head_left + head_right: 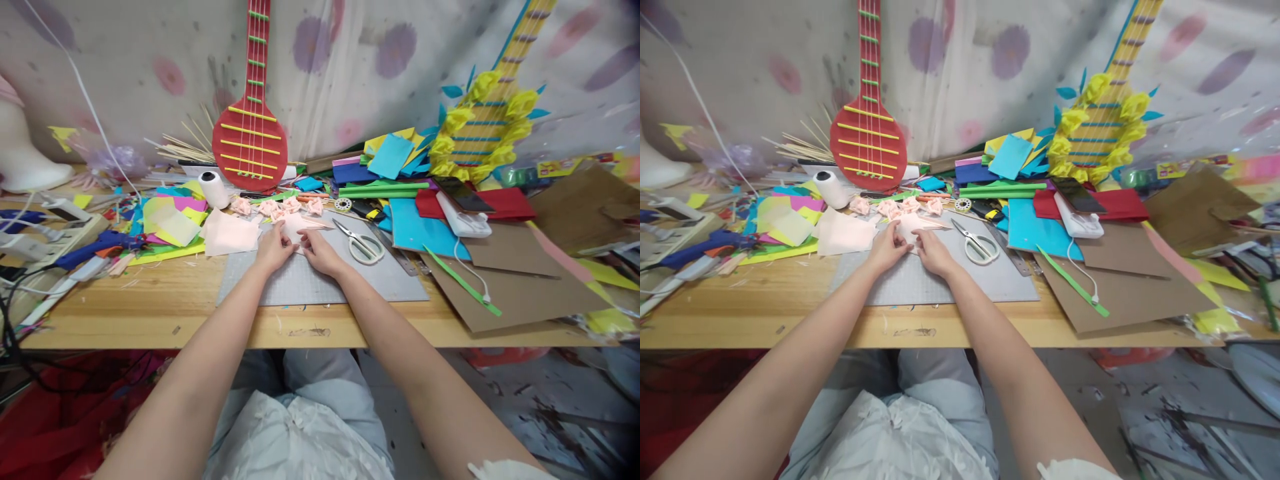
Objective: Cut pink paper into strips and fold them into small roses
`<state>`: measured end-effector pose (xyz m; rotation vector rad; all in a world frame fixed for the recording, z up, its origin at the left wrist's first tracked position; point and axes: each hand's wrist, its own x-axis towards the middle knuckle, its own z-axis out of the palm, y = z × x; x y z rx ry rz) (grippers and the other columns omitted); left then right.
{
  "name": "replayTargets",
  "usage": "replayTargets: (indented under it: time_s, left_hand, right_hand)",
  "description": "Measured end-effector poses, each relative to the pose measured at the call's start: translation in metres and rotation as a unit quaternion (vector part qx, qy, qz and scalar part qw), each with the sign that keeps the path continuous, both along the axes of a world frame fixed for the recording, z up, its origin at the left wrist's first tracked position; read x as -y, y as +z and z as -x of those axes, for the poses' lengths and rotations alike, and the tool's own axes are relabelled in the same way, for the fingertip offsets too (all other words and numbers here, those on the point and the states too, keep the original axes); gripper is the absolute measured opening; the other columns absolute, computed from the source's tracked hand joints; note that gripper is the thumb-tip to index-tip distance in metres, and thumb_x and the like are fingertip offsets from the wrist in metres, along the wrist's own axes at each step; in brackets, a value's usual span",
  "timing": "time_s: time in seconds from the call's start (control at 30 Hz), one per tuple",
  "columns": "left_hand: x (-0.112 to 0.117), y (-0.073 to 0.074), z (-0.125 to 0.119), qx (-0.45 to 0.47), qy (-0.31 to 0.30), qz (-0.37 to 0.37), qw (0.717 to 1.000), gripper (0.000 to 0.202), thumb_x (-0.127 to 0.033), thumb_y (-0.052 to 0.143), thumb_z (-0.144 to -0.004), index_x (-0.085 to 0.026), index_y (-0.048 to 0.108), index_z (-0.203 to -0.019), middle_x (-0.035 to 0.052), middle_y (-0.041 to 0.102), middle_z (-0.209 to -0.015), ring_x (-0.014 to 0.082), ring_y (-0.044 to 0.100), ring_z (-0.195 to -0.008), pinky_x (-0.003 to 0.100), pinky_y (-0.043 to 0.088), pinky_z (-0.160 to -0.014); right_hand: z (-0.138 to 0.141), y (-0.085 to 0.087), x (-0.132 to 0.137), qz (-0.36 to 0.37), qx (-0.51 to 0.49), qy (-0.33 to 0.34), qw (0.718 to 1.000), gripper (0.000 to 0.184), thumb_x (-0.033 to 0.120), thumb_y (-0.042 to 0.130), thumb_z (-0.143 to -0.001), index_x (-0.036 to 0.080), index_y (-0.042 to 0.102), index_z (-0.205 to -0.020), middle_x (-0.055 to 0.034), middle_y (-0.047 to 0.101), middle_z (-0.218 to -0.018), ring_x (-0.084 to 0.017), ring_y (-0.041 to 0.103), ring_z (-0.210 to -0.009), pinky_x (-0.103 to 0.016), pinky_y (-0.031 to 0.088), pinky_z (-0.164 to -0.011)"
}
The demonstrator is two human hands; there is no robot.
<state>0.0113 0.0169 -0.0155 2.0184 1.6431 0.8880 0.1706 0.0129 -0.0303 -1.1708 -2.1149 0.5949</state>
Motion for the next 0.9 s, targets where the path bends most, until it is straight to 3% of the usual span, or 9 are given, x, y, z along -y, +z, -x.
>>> replayTargets:
  time_s: [0.57, 0.67, 0.8, 0.9]
  left_hand:
    - [0.002, -0.001, -0.003, -0.048, 0.002, -0.02, 0.999, 0.054, -0.026, 0.063, -0.071, -0.018, 0.043, -0.12, 0.0018, 0.065, -0.08, 0.0224, 0.053, -0.093, 0.035, 0.035, -0.083]
    - [0.002, -0.001, -0.003, -0.061, -0.001, -0.031, 0.998, 0.045, -0.026, 0.063, -0.07, -0.019, 0.047, -0.112, 0.001, 0.064, -0.078, 0.0215, 0.052, -0.09, 0.034, 0.036, -0.082]
    - [0.001, -0.003, -0.002, -0.107, -0.02, -0.05, 0.993, 0.016, -0.029, 0.061, -0.072, -0.022, 0.058, -0.086, 0.0023, 0.063, -0.081, 0.0218, 0.05, -0.091, 0.034, 0.035, -0.081]
    - [0.0, -0.004, -0.002, -0.143, -0.023, -0.065, 0.987, 0.012, -0.033, 0.059, -0.074, -0.021, 0.061, -0.075, 0.0044, 0.062, -0.085, 0.0235, 0.048, -0.094, 0.036, 0.035, -0.083]
  right_hand:
    - [-0.002, -0.007, -0.007, -0.003, 0.002, 0.016, 1.0, 0.051, 0.005, 0.04, -0.07, 0.016, 0.043, -0.12, -0.0092, 0.052, -0.103, -0.016, 0.05, -0.087, -0.035, 0.042, -0.085]
    - [-0.001, -0.009, -0.008, -0.008, 0.0, 0.015, 1.0, 0.051, 0.004, 0.039, -0.07, 0.015, 0.044, -0.119, -0.0093, 0.053, -0.103, -0.015, 0.05, -0.087, -0.035, 0.042, -0.085]
    - [0.001, -0.01, -0.01, -0.011, -0.006, -0.004, 1.0, 0.045, 0.006, 0.038, -0.073, 0.014, 0.046, -0.117, -0.0086, 0.055, -0.099, -0.016, 0.05, -0.089, -0.034, 0.041, -0.086]
    - [0.003, -0.008, -0.008, -0.011, -0.001, -0.029, 1.0, 0.037, 0.012, 0.04, -0.077, 0.015, 0.049, -0.114, -0.0083, 0.056, -0.098, -0.017, 0.051, -0.09, -0.035, 0.041, -0.086]
